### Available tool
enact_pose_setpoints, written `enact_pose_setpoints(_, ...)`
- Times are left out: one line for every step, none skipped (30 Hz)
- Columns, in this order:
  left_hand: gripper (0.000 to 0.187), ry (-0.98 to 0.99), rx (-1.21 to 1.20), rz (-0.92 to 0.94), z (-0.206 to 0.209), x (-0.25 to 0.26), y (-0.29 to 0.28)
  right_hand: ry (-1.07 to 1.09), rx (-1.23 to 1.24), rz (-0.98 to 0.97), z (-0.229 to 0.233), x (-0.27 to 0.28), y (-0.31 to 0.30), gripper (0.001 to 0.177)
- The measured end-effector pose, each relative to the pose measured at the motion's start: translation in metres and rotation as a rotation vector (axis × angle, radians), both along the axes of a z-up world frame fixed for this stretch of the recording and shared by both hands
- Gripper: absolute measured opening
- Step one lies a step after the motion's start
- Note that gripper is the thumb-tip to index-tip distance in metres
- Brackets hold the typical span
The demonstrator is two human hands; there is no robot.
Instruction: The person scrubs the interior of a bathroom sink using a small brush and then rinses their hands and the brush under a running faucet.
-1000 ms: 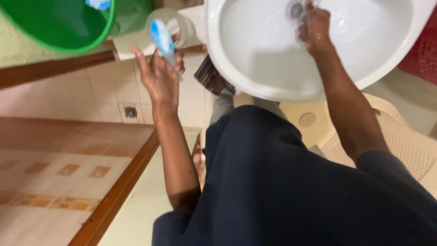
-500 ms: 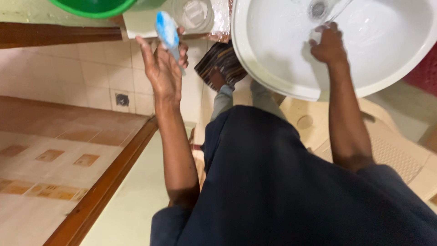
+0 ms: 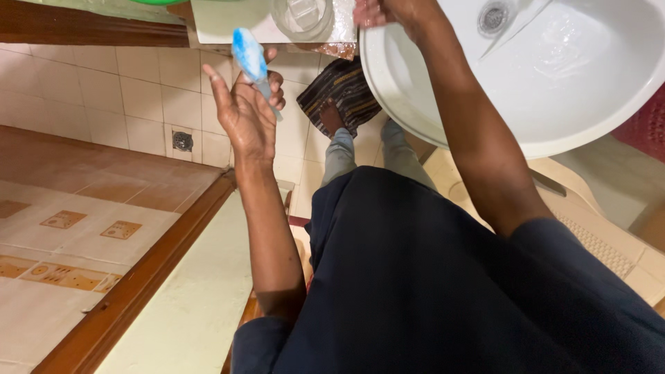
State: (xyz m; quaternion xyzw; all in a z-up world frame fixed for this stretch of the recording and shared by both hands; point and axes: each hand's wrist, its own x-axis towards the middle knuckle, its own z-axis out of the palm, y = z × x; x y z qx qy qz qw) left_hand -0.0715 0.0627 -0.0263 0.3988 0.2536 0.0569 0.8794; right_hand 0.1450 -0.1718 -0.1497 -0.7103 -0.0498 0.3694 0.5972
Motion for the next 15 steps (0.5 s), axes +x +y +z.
enact_pose_setpoints(0.092, -0.009, -0.015, -0.013, -0.002, -0.004, 0.002, 0.104, -0.094, 0.017, 0.010, -0.010, 0.002, 0.031)
enact_pose_setpoints(0.095, -0.021, -0.030, -0.024, -0.003, -0.008, 0.006, 0.205, -0.187, 0.037, 0.023, -0.021, 0.000, 0.035)
enact_pose_setpoints(0.098, -0.033, -0.045, -0.035, -0.003, -0.011, 0.007, 0.204, -0.198, 0.114, 0.038, -0.036, -0.006, 0.034)
enact_pose_setpoints(0.096, 0.013, -0.038, 0.003, -0.004, -0.013, 0.008, 0.204, -0.210, 0.185, 0.050, -0.054, -0.015, 0.033)
enact_pose_setpoints(0.094, 0.059, -0.031, 0.040, -0.004, -0.015, 0.008, 0.279, -0.267, 0.244, 0.059, -0.071, -0.024, 0.038)
enact_pose_setpoints(0.092, 0.097, -0.018, 0.079, -0.004, -0.014, 0.010, 0.347, -0.320, 0.302, 0.065, -0.082, -0.035, 0.044)
enact_pose_setpoints(0.093, 0.083, -0.026, 0.072, -0.004, -0.014, 0.010, 0.414, -0.441, 0.352, 0.069, -0.095, -0.054, 0.048)
enact_pose_setpoints(0.093, 0.077, -0.028, 0.076, -0.003, -0.018, 0.012, 0.485, -0.559, 0.415, 0.067, -0.102, -0.077, 0.052)
enact_pose_setpoints(0.094, 0.070, -0.031, 0.080, -0.003, -0.022, 0.014, 0.533, -0.559, 0.463, 0.062, -0.100, -0.104, 0.049)
enact_pose_setpoints(0.095, 0.048, -0.014, 0.052, -0.003, -0.026, 0.015, 0.583, -0.562, 0.510, 0.053, -0.097, -0.132, 0.047)
enact_pose_setpoints(0.097, 0.025, 0.003, 0.024, -0.004, -0.028, 0.016, 0.535, -0.681, 0.472, 0.040, -0.085, -0.156, 0.042)
enact_pose_setpoints(0.098, -0.003, 0.021, -0.013, -0.005, -0.028, 0.018, 0.483, -0.797, 0.420, 0.026, -0.071, -0.179, 0.039)
enact_pose_setpoints(0.097, 0.032, 0.003, 0.015, -0.004, -0.028, 0.019, 0.287, -0.685, 0.268, 0.013, -0.060, -0.201, 0.030)
enact_pose_setpoints(0.096, 0.063, -0.021, 0.037, -0.004, -0.026, 0.017, 0.092, -0.573, 0.110, 0.000, -0.048, -0.217, 0.023)
enact_pose_setpoints(0.095, 0.094, -0.044, 0.060, -0.004, -0.024, 0.014, 0.139, -0.325, -0.153, -0.012, -0.032, -0.225, 0.021)
